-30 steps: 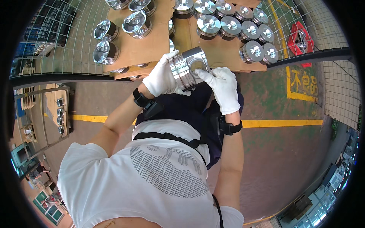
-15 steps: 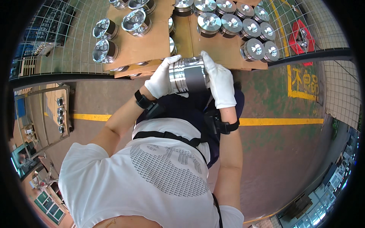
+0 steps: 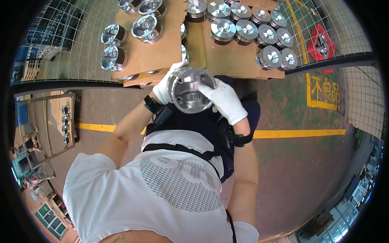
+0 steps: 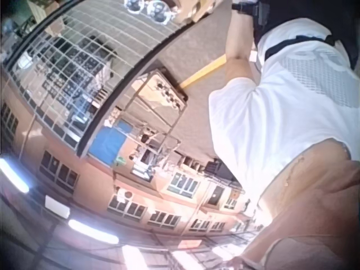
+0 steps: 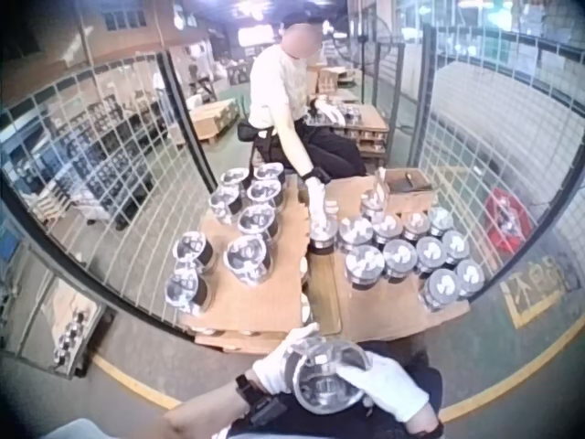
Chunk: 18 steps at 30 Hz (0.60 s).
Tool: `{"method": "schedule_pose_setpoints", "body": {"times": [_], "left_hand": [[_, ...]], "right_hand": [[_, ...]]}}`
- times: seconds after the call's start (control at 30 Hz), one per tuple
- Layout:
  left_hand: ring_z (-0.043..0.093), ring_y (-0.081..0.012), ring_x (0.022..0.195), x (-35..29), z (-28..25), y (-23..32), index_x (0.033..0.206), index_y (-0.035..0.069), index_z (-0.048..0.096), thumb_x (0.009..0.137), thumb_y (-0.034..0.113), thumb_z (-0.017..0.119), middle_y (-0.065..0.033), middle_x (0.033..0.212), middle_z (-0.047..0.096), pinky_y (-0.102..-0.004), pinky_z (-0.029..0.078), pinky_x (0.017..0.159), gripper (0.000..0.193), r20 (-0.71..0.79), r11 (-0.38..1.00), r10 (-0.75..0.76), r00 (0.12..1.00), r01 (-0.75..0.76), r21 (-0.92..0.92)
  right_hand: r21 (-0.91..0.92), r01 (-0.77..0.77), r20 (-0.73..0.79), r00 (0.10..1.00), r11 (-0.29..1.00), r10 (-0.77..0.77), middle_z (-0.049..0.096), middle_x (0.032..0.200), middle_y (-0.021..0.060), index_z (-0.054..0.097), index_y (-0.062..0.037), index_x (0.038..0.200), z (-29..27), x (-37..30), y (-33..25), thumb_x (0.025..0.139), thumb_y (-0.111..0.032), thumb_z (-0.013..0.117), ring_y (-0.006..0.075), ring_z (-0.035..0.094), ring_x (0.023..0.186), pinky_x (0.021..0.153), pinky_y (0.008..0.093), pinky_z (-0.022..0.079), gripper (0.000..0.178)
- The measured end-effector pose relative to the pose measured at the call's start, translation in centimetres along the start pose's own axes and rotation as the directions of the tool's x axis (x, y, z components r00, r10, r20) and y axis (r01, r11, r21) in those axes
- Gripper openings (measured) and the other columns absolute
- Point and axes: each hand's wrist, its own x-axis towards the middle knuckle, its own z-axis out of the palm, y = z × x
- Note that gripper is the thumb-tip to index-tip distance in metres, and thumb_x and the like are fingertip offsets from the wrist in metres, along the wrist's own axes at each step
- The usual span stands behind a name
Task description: Inspecting metal pistons and arranging them on a workbench in a quality control area.
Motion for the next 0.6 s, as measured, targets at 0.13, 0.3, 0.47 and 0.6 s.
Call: {"method": "schedule_pose_setpoints", "body": {"times": [0.13,0.3,0.47,0.6], "left_hand": [[0.068,-0.0252,0.099,-0.8,-0.7,0.2,0.12,0.007,0.064,0.095,0.059,0.054,-0.0112,0.114,0.071,-0.0468,0.053,0.093,0.058,-0.017,0.988,-0.148,0.989,0.148,-0.032],[0.069,-0.0246,0.098,-5.6,0.5,0.6,0.136,0.009,0.056,0.097,0.067,0.044,-0.0114,0.117,0.07,-0.0421,0.059,0.08,0.071,-0.226,0.906,0.104,0.968,0.001,0.423],[0.063,-0.0147,0.061,-9.8,4.3,0.3,0.156,0.004,0.026,0.086,0.069,0.059,-0.0056,0.073,0.065,-0.0267,0.052,0.058,0.101,-0.364,0.36,0.366,0.856,0.23,0.904],[0.063,-0.0176,0.05,-7.9,2.3,-3.1,0.156,0.005,0.02,0.09,0.025,0.056,-0.0117,0.072,0.067,-0.0312,0.054,0.049,0.077,-0.358,0.489,0.439,0.824,0.115,0.865]], "right_hand": [[0.117,0.076,0.011,0.997,0.99,-0.078,0.062,0.065,0.004,0.068,-0.0035,0.107,1.2,2.1,4.2,0.095,-0.029,0.063,0.0113,0.052,0.042,0.04,0.0283,0.039,0.029],[0.181,-0.073,-0.012,0.997,0.981,0.076,0.063,0.067,0.0026,0.069,-0.0045,0.109,1.7,0.8,2.0,0.094,-0.025,0.064,0.0108,0.055,0.045,0.041,0.0273,0.041,0.026],[-0.005,-0.014,-0.097,0.995,1.0,0.013,0.07,0.075,0.0136,0.068,-0.0013,0.113,2.7,2.8,3.9,0.092,-0.03,0.062,0.0211,0.066,0.054,0.054,0.0351,0.052,0.036],[-0.112,0.017,-0.122,0.992,0.994,-0.031,0.07,0.073,0.0156,0.069,-0.0017,0.111,4.3,3.2,3.9,0.09,-0.026,0.06,0.0248,0.069,0.06,0.06,0.0362,0.055,0.034]]}}
